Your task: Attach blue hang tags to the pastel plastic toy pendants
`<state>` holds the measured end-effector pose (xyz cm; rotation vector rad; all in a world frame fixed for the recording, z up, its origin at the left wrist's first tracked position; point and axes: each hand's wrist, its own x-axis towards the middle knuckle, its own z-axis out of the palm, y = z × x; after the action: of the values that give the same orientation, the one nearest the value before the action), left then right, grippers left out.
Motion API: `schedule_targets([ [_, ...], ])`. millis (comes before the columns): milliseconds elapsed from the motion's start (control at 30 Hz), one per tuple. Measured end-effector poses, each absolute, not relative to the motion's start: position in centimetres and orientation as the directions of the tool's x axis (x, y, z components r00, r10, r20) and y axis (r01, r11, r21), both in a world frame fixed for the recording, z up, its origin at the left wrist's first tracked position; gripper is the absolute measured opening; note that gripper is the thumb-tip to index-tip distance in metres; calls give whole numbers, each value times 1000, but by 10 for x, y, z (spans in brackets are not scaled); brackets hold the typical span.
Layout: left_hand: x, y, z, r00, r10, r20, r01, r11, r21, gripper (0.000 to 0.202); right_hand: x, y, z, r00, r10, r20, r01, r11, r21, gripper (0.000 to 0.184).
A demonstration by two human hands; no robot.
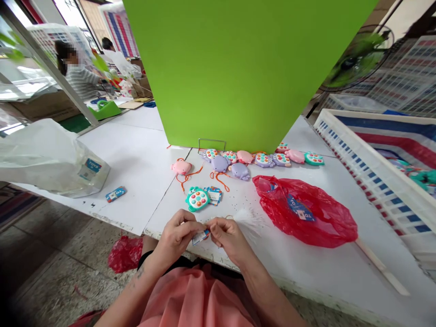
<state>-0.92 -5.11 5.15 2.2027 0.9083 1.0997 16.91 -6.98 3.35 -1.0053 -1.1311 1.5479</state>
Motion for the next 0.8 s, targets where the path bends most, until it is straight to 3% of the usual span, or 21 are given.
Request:
schedule_targets([
  [67, -9, -52, 55, 486, 747, 453, 344, -640, 687, 21, 170, -69, 35, -247, 966, -82, -186, -131, -974, 38],
  [200, -5, -51, 58, 507, 799, 323, 264, -501, 824, 15, 174, -67, 39, -295, 950, -100, -53, -121, -991, 23],
  [333, -10, -27, 37, 357, 896, 266, 368, -396, 841, 15, 179, -66, 39, -222, 966, -132, -39, -144, -989, 23],
  [433, -22, 7, 11, 166, 935, 313, 649, -342, 679, 25, 182, -66, 38, -138, 979, -149, -31, -155, -987, 23],
  [500, -31, 28, -3, 159, 940, 302, 792, -305, 529, 28, 184, -67, 39, -107, 984, -145, -6, -146, -989, 22],
  [600, -39, 48, -11, 214, 929, 301, 858, -326, 396, 25, 184, -69, 40, -97, 986, -133, 26, -131, -991, 22],
  [800, -38, 50, -9, 342, 883, 323, 868, -428, 253, 19, 182, -70, 42, -82, 987, -141, 51, -137, -989, 24],
])
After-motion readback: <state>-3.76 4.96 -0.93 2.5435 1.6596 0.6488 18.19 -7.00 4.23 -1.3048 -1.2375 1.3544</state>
